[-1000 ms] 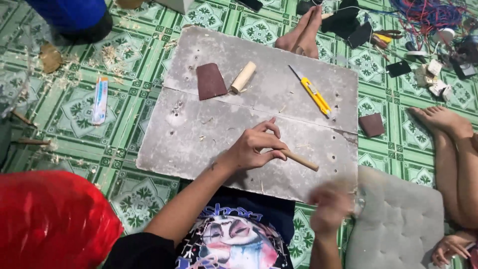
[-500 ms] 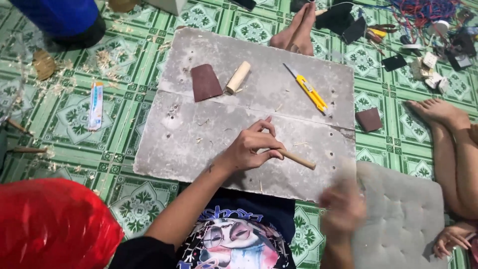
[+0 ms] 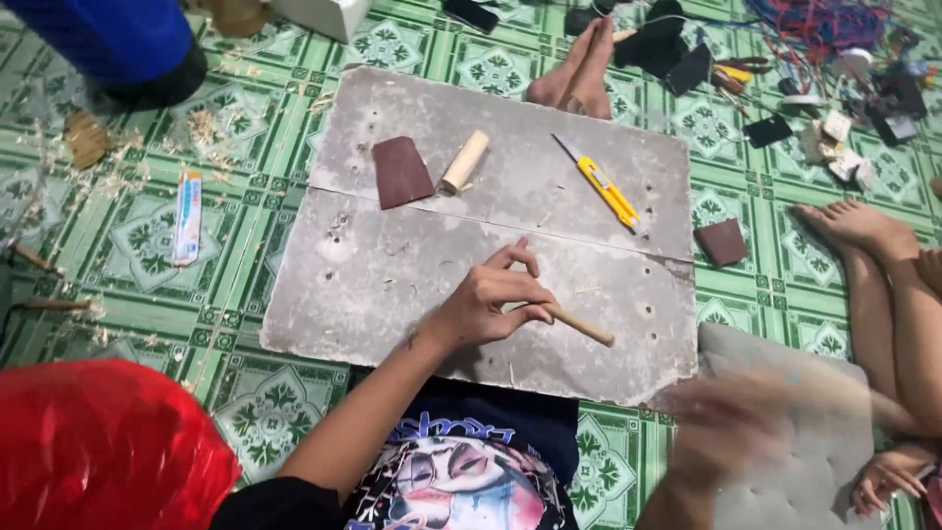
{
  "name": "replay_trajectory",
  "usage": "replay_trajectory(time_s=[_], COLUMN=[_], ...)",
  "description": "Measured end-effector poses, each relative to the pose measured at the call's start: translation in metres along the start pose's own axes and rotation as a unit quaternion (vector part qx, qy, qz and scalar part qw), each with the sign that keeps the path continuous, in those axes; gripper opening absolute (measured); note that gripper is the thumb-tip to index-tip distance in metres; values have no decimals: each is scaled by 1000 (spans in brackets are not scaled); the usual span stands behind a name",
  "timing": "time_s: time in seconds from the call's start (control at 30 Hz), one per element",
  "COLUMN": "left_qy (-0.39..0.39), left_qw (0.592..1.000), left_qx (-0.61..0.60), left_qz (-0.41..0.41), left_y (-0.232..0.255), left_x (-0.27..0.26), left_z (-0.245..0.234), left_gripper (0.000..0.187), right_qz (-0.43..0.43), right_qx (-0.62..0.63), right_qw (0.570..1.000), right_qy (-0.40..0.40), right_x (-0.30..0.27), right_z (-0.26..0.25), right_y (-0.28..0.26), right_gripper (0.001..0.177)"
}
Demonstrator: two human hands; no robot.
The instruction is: Refining and fitting small wooden components by carving and scraping with a utility knife and a screwdriver.
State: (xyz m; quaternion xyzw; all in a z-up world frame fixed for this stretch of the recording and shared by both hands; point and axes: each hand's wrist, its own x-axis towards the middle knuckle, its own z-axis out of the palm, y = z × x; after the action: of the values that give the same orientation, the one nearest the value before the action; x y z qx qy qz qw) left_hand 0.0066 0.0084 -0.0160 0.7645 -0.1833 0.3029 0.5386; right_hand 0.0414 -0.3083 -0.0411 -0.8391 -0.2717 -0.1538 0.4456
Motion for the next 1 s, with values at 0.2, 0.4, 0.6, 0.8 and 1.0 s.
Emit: replay_trajectory(time_s=[0.2, 0.4, 0.6, 0.8, 1.0], left_qy=[-8, 41, 44, 1, -62], left_qw=[1000, 998, 997, 999, 970], left_qx=[-15, -17, -36, 19, 35], left_qz=[-4, 44, 60, 29, -233], left_y=[13, 9, -2, 31, 33], left_x=[5, 5, -2, 7, -8], left_z=[-2, -2, -8, -18, -23], left_gripper=[15, 12, 17, 32, 30], right_qz=[97, 78, 49, 31, 50], right_qx=[26, -274, -335, -245, 255], right_qw=[990, 956, 931, 963, 954], right_qy=[-98, -72, -135, -109, -149], right_x=[18, 57, 62, 82, 75], right_z=[34, 59, 88, 76, 62], right_y=[-53, 3, 0, -38, -70], right_gripper=[23, 31, 41, 64, 97])
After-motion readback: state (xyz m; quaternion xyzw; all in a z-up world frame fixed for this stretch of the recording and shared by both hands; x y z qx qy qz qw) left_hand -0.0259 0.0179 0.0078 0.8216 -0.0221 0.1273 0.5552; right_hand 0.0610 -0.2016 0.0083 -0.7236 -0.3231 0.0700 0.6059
